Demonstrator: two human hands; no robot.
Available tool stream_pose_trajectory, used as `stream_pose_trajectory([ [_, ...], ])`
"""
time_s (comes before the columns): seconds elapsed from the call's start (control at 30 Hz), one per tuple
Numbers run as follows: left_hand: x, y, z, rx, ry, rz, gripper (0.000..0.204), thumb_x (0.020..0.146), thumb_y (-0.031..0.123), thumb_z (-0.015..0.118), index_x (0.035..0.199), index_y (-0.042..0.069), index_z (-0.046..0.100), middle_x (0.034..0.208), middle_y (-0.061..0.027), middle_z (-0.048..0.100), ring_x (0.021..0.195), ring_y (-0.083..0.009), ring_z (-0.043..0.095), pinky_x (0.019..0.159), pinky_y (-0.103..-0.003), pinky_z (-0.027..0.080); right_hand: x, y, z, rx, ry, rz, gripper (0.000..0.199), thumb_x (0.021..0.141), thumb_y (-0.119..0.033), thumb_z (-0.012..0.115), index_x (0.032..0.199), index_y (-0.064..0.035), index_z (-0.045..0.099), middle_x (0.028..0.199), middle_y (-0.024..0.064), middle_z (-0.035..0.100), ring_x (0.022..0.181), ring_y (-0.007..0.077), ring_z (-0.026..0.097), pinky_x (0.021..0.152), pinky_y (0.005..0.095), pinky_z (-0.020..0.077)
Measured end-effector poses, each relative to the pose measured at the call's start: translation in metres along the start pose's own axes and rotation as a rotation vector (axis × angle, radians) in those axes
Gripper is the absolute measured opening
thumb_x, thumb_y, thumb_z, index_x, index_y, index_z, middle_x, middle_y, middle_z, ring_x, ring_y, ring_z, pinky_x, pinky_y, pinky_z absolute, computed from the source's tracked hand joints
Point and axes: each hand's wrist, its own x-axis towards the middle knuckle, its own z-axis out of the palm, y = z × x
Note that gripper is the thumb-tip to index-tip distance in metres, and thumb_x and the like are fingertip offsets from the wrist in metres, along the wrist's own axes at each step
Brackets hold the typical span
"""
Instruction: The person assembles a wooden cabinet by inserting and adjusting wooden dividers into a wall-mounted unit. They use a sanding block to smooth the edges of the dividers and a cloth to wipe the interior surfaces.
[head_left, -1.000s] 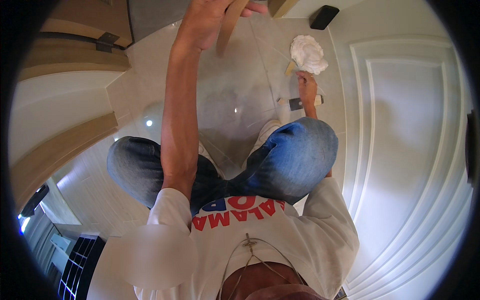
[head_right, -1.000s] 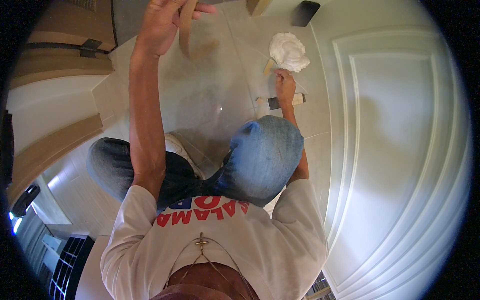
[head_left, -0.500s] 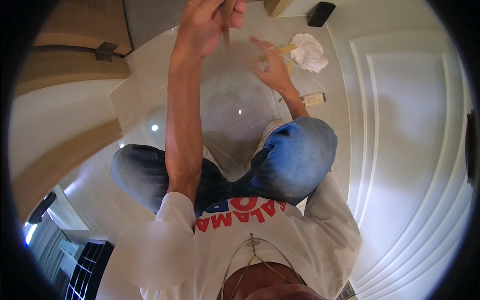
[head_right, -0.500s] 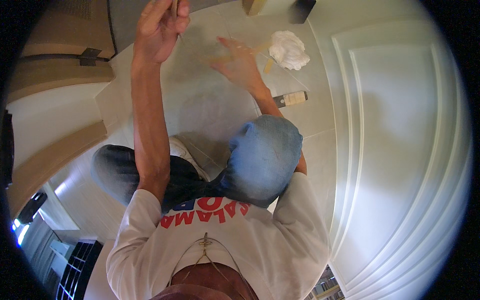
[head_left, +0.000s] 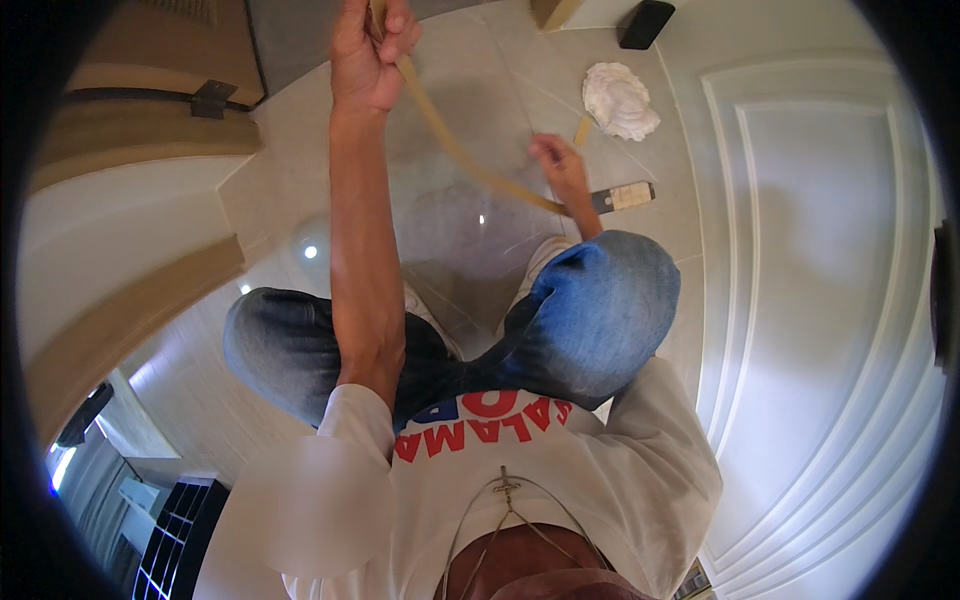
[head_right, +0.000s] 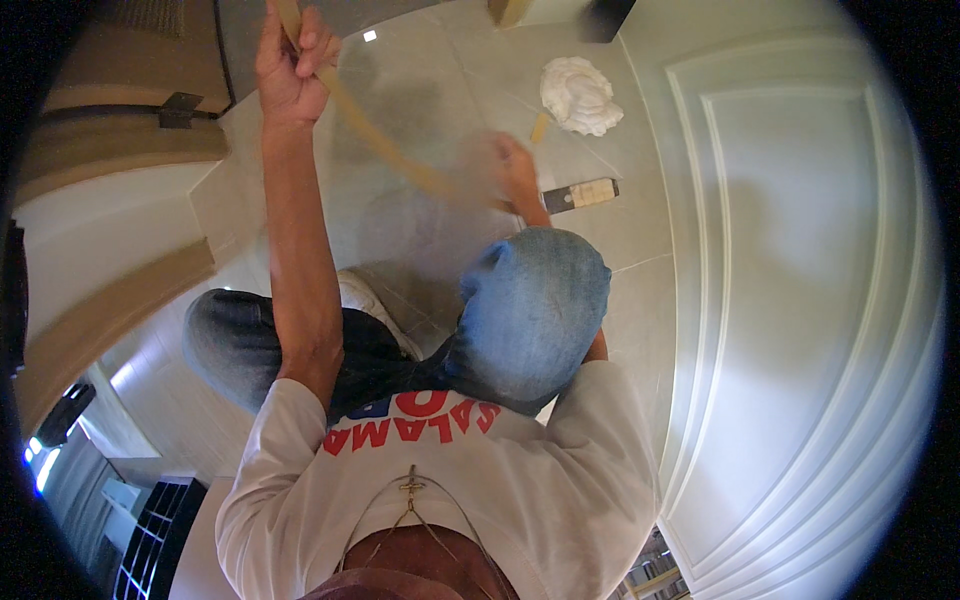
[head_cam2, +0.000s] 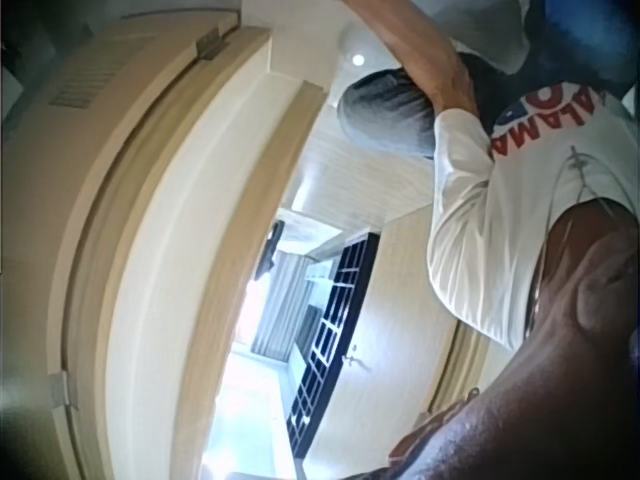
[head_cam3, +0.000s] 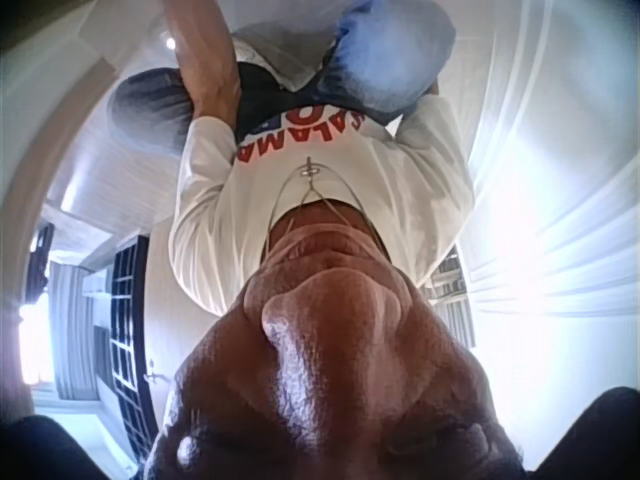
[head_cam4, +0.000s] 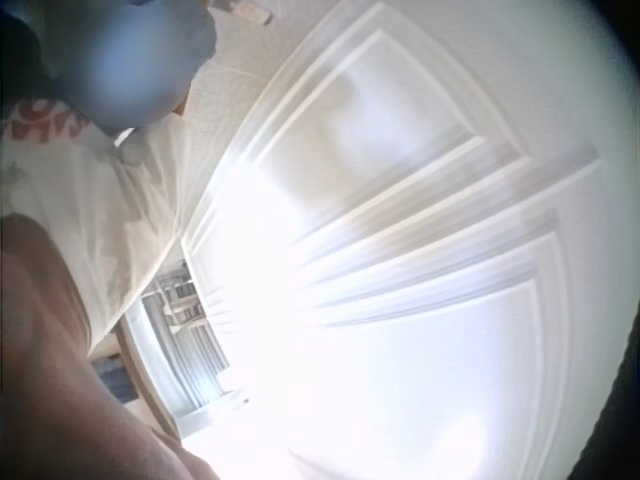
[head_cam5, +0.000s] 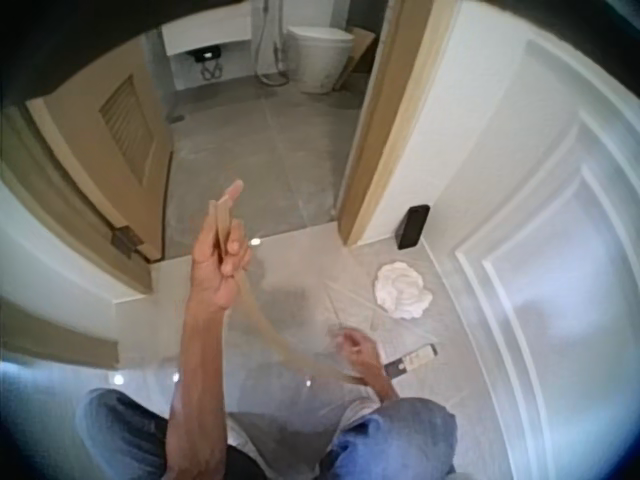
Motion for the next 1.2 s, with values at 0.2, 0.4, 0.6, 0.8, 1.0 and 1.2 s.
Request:
stream_pose_trajectory([
  [0.2, -0.002, -0.054, -0.044, -0.168, 0.158, -0.054, 0.049, 0.107, 0.043, 0.051, 0.141, 0.009, 0.053, 0.066, 0.0037, 0.054, 0.048, -0.0052, 0.04, 0.047, -0.021, 0.033, 0.013, 0.006, -0.044, 0.03, -0.225, 0.017, 0.037, 0.104, -0.03, 0.061, 0.133, -0.0055, 0.061, 0.113, 0.0095, 0.069, 0.106, 0.0183, 0.064, 0.097, 0.0331, 0.0508],
  [0.4, 0.021, -0.078, -0.061, -0.166, 0.294, 0.032, 0.033, 0.106, 0.029, 0.055, 0.133, 0.01, 0.058, 0.08, 0.0009, 0.061, 0.067, -0.0092, 0.054, 0.059, -0.025, 0.044, -0.013, -0.03, -0.014, -0.078, -0.652, -0.006, 0.04, 0.105, -0.029, 0.06, 0.135, -0.0043, 0.059, 0.108, 0.007, 0.071, 0.102, 0.0173, 0.067, 0.093, 0.0308, 0.0524],
  [0.6, 0.107, 0.029, 0.019, -0.083, 0.106, 0.135, 0.028, 0.106, 0.022, 0.053, 0.128, 0.006, 0.06, 0.105, -0.0062, 0.067, 0.095, -0.0175, 0.063, 0.081, -0.03, 0.052, 0.038, -0.167, -0.039, -0.07, -0.453, -0.035, 0.027, 0.105, -0.021, 0.057, 0.117, 0.0005, 0.068, 0.098, 0.0071, 0.072, 0.095, 0.014, 0.067, 0.087, 0.0295, 0.0513],
  [0.8, 0.129, 0.223, 0.172, -0.079, 0.0, 0.125, 0.047, 0.105, 0.02, 0.056, 0.148, 0.011, 0.04, 0.123, -0.0099, 0.06, 0.11, -0.02, 0.062, 0.098, -0.032, 0.052, 0.061, -0.331, -0.083, 0.039, -0.428, -0.143, 0.028, 0.105, -0.019, 0.054, 0.115, 0.0018, 0.07, 0.105, 0.0079, 0.073, 0.1, 0.0155, 0.068, 0.094, 0.03, 0.0509],
  [1.0, 0.06, 0.352, 0.244, 0.055, 0.102, -0.108, 0.066, 0.095, 0.013, 0.067, 0.153, 0.012, 0.035, 0.11, -0.0119, 0.063, 0.096, -0.0273, 0.062, 0.09, -0.042, 0.05, -0.034, -0.478, -0.107, 0.129, -0.47, 0.184, 0.038, 0.105, -0.027, 0.055, 0.128, 0.0022, 0.064, 0.111, 0.0115, 0.072, 0.102, 0.0181, 0.069, 0.095, 0.0332, 0.053],
  [1.2, -0.005, 0.466, 0.337, 0.093, 0.575, -0.007, 0.059, 0.098, 0.012, 0.067, 0.15, 0.013, 0.039, 0.115, -0.015, 0.066, 0.101, -0.0261, 0.069, 0.093, -0.041, 0.056, -0.148, -0.6, -0.142, 0.041, -0.427, 0.209, 0.037, 0.102, -0.036, 0.059, 0.109, -0.0005, 0.07, 0.09, 0.0099, 0.073, 0.083, 0.0189, 0.067, 0.084, 0.0321, 0.0523],
])
